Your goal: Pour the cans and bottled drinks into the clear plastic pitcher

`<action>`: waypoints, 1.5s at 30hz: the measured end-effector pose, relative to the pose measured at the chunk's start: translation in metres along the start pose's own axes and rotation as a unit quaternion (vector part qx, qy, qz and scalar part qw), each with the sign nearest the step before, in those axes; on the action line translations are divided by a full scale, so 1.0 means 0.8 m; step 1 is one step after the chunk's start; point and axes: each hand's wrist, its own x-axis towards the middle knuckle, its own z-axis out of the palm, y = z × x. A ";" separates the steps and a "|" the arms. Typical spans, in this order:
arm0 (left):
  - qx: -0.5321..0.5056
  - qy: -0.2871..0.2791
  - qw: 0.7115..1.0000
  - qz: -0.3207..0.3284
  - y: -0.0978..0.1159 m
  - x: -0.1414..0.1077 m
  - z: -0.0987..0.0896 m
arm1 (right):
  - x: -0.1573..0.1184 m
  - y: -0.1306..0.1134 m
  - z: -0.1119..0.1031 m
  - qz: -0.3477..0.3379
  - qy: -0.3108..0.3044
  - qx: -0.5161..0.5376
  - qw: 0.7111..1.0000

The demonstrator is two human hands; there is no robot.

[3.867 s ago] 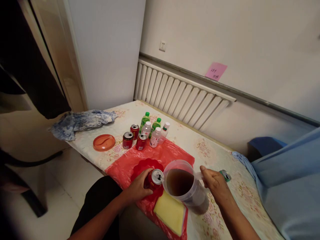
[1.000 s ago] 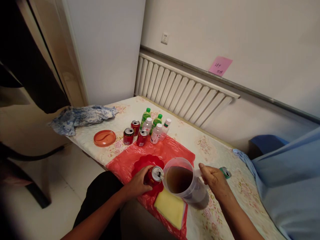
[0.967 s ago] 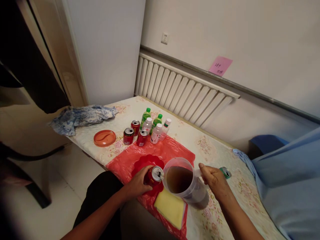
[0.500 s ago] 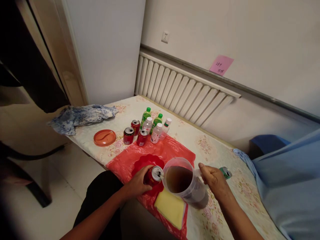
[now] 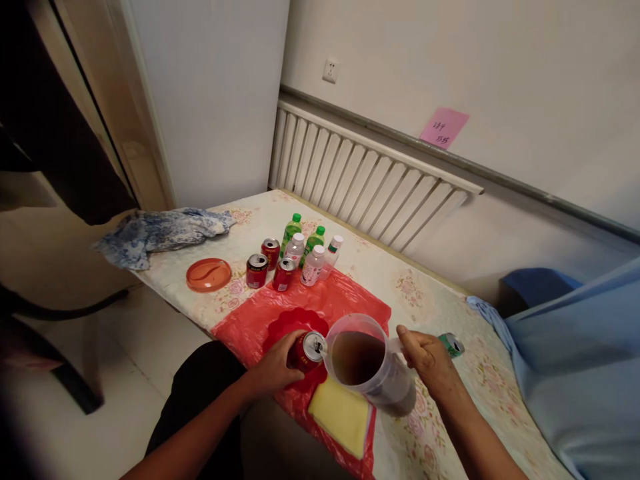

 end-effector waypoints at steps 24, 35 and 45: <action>0.004 0.006 1.000 0.009 0.004 -0.002 0.002 | -0.002 0.023 0.006 0.026 0.011 0.053 0.998; 0.001 0.008 1.000 0.012 0.002 -0.001 0.002 | 0.001 0.033 0.006 0.027 0.016 0.054 0.998; 0.013 0.002 1.000 -0.007 0.007 0.001 0.001 | 0.000 0.032 0.005 0.012 0.021 0.058 0.998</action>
